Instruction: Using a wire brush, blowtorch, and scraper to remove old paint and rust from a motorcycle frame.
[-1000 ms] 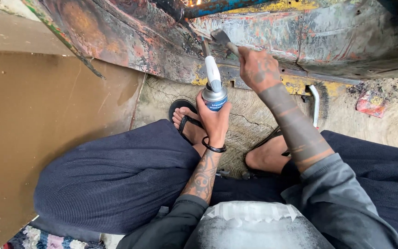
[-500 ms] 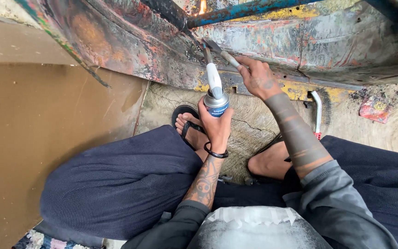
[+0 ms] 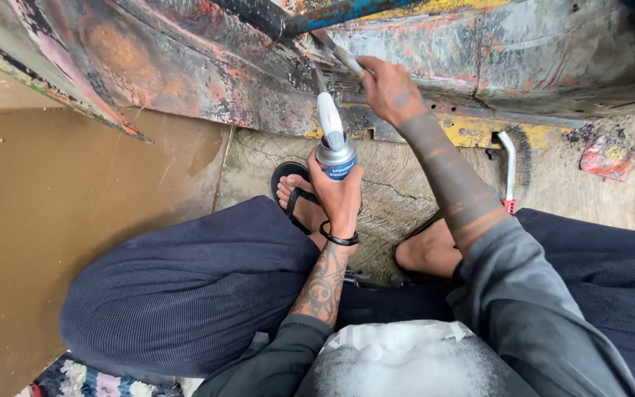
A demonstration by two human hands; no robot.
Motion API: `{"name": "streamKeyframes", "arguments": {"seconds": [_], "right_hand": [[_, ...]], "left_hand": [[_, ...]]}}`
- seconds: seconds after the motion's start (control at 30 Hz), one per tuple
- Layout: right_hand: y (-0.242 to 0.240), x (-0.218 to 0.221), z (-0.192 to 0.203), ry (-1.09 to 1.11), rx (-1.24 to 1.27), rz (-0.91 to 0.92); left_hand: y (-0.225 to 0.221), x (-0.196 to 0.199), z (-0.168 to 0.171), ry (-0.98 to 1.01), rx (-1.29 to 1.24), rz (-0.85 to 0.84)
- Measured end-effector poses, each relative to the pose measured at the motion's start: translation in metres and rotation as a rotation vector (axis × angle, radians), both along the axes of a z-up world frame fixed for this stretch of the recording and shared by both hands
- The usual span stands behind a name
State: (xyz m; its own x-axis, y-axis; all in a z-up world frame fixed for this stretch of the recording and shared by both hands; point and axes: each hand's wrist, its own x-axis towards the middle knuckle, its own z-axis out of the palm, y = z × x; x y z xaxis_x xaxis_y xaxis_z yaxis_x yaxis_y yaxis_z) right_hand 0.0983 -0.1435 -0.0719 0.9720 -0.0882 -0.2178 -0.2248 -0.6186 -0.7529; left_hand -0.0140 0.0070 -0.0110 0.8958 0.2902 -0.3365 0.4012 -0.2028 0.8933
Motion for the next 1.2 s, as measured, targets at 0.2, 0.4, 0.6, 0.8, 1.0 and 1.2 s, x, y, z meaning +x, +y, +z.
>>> {"name": "streamKeyframes", "arguments": {"seconds": [0.2, 0.4, 0.6, 0.8, 1.0, 1.2], "right_hand": [[-0.068, -0.062, 0.008, -0.211, -0.458, 0.238], [-0.094, -0.093, -0.029, -0.055, -0.528, 0.218], [-0.056, -0.096, -0.049, -0.145, -0.527, 0.161], [-0.004, -0.091, -0.048, -0.215, -0.257, 0.088], [0.019, -0.096, -0.054, -0.209, -0.094, -0.029], [0.039, -0.098, -0.081, -0.146, 0.195, -0.172]], "left_hand": [[-0.005, -0.006, -0.004, 0.037, 0.019, -0.023], [-0.013, 0.003, 0.022, 0.212, -0.013, 0.081], [-0.01, 0.005, 0.009, 0.26, -0.001, 0.13], [-0.003, 0.005, 0.001, 0.277, 0.029, 0.159], [-0.006, 0.008, 0.007, 0.264, 0.02, 0.157], [-0.003, 0.007, 0.006, 0.249, 0.038, 0.151]]}}
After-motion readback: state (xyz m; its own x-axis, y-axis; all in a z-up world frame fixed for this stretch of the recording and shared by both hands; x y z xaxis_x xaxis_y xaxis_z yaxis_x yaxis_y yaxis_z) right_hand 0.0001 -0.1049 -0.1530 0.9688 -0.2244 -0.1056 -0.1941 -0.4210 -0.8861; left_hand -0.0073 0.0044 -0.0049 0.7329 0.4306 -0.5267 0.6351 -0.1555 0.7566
